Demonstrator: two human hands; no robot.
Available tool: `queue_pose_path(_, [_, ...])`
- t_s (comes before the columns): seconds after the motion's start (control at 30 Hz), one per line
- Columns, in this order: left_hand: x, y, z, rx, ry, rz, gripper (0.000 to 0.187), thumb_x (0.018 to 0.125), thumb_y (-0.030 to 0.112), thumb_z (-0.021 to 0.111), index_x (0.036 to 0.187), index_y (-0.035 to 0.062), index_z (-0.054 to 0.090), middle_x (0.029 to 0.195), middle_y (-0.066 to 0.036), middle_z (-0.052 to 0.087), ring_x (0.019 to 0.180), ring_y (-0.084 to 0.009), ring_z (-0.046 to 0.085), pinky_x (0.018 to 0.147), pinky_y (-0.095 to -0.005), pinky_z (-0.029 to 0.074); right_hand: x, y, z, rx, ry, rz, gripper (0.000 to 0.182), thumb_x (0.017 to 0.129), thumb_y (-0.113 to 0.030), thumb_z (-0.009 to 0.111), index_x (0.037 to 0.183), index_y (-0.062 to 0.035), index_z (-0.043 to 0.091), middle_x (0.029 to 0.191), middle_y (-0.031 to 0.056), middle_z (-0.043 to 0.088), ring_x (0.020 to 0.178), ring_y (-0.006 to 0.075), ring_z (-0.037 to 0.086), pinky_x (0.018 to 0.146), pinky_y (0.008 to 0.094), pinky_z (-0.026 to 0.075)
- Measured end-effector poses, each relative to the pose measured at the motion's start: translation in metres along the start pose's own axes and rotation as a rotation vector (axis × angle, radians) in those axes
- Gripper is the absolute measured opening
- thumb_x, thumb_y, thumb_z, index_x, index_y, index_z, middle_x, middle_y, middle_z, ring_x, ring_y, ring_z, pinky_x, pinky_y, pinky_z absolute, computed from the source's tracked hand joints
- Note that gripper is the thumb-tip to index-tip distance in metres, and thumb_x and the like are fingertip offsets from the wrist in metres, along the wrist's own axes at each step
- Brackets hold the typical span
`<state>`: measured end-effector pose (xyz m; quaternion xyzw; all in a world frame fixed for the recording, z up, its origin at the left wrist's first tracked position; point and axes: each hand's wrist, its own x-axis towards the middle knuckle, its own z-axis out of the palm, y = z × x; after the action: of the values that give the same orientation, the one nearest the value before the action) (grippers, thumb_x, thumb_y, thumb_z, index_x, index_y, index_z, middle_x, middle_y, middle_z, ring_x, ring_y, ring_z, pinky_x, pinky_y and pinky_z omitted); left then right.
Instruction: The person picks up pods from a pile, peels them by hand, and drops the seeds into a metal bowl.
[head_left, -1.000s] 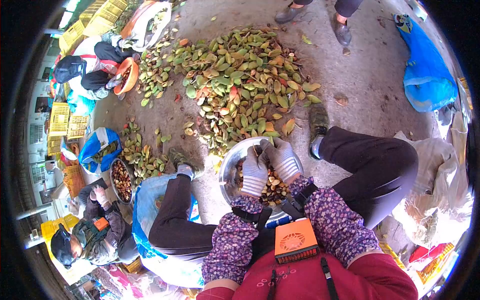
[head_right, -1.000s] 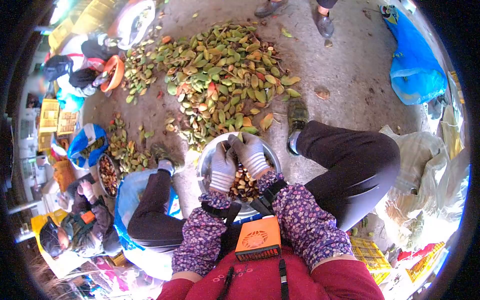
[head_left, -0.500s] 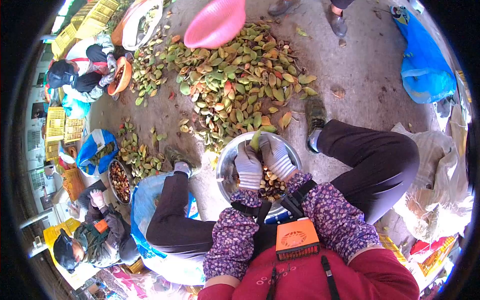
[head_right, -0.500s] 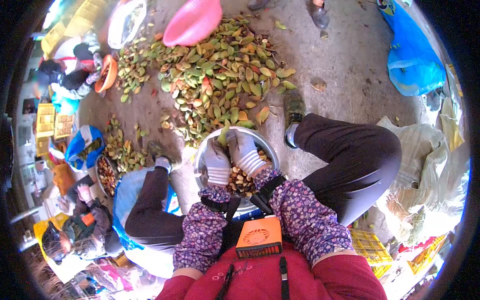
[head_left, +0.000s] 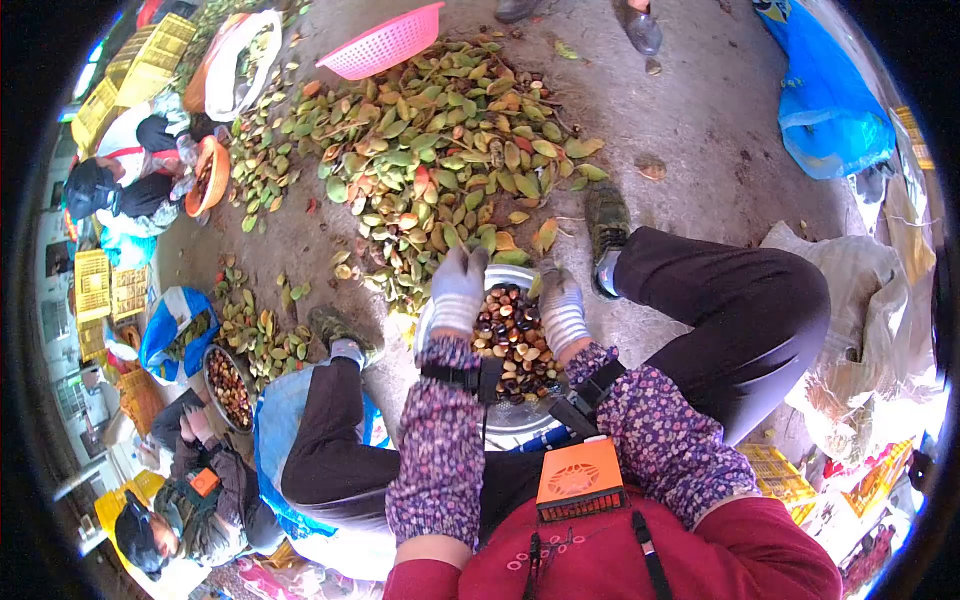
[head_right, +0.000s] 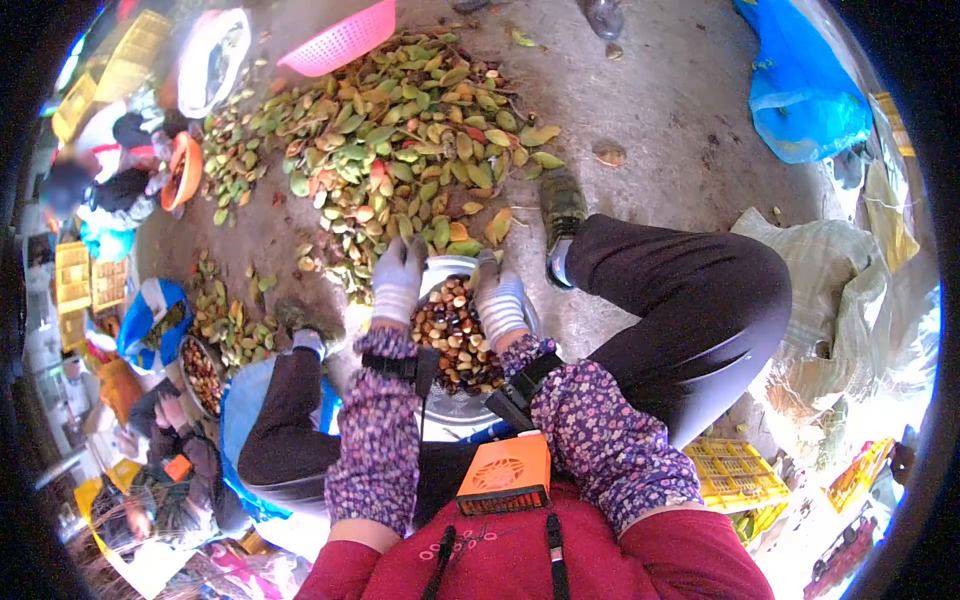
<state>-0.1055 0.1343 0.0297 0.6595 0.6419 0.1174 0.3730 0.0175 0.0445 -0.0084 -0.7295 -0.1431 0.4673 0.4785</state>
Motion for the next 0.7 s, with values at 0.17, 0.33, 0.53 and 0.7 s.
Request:
queue_pose_path(0.17, [0.056,0.023,0.086,0.414,-0.215,0.183,0.054,0.077,0.038,0.064,0.118,0.0051,0.05,0.114,-0.019,0.055,0.1,-0.0352,0.057,0.086,-0.0397,0.046,0.018,0.016,-0.017,0.28,0.201,0.144,0.03,0.089,-0.02,0.05,0.104,0.0058,0.053,0.08,0.0104,0.058,0.069,0.0175,0.051,0.066,0.0295,0.044])
queue_pose_path(0.33, [0.077,0.031,0.137,0.544,-0.38,0.059,0.063,0.075,0.039,0.068,0.121,0.0034,0.043,0.12,-0.019,0.049,0.1,-0.0348,0.058,0.085,-0.0383,0.048,0.032,0.048,-0.024,0.267,0.16,0.042,0.032,0.088,-0.014,0.048,0.113,0.0055,0.051,0.092,0.0131,0.059,0.073,0.019,0.054,0.067,0.0298,0.045])
queue_pose_path(0.53, [0.103,-0.005,0.183,0.557,-0.316,0.022,0.047,0.075,0.03,0.068,0.11,0.0027,0.053,0.107,-0.02,0.057,0.09,-0.0361,0.062,0.078,-0.0395,0.05,0.012,-0.031,-0.014,-0.11,0.128,0.223,0.025,0.088,-0.02,0.047,0.095,0.0014,0.059,0.084,0.0078,0.059,0.074,0.0156,0.051,0.068,0.0281,0.042])
queue_pose_path(0.7, [0.091,-0.017,0.137,-0.27,-0.313,-0.006,0.034,0.075,0.013,0.066,0.106,0.0004,0.059,0.096,-0.021,0.063,0.091,-0.0363,0.06,0.077,-0.038,0.049,0.016,-0.015,-0.018,0.151,0.047,0.233,0.025,0.088,-0.021,0.048,0.088,0.0013,0.06,0.076,0.0053,0.058,0.066,0.0138,0.051,0.064,0.0283,0.042])
